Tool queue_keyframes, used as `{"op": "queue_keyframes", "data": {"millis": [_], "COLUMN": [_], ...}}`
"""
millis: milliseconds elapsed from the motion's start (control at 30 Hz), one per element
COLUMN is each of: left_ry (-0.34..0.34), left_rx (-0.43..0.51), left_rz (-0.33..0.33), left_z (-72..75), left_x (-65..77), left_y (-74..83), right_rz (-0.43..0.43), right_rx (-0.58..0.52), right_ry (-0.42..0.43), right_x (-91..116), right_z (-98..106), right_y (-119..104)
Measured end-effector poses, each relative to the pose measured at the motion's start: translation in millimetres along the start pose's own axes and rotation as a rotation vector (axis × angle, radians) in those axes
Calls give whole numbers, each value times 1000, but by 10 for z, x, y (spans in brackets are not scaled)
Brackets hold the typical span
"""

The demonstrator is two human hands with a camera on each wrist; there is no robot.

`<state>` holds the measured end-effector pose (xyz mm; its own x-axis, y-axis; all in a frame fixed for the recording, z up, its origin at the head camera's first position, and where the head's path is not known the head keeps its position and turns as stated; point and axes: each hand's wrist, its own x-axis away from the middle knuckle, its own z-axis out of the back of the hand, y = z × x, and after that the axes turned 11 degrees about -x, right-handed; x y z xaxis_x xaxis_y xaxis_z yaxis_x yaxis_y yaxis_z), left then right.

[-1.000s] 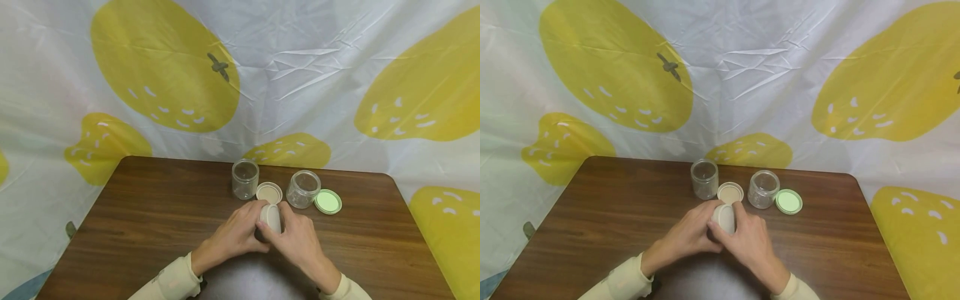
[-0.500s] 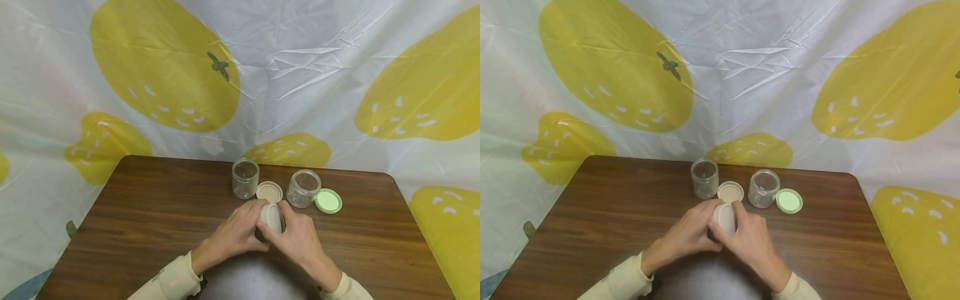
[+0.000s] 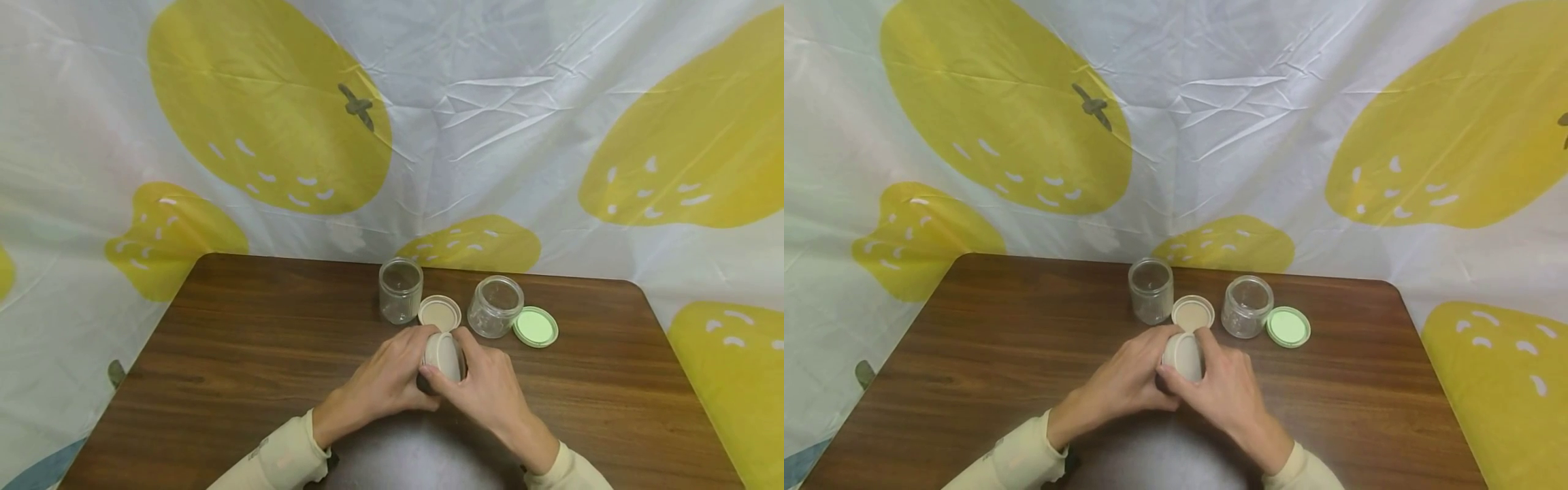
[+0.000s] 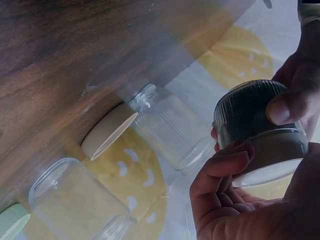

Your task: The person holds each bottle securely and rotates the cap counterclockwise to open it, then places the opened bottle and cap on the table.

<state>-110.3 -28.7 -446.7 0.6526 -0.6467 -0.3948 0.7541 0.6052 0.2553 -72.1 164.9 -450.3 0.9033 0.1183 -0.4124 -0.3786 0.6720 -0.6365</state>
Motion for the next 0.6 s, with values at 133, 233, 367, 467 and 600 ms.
{"op": "queue_keyframes", "data": {"millis": [133,233,367,467,600], "left_ry": [-6,-10,-11,-10,-42], "left_rx": [-3,-11,-19,-18,53], "left_rz": [-2,-3,-7,-8,-1], "left_z": [1,-2,-8,-13,-14], "left_x": [-2,-6,-8,-7,-1], "left_y": [-2,-5,-13,-17,-51], "right_rz": [10,18,29,43,106], "right_rx": [-1,-2,-2,-1,-6], "right_ry": [-6,-13,-20,-21,-32], "right_x": [-2,-6,-15,-21,-16], "right_z": [3,7,14,19,33], "right_y": [5,9,16,21,31]}}
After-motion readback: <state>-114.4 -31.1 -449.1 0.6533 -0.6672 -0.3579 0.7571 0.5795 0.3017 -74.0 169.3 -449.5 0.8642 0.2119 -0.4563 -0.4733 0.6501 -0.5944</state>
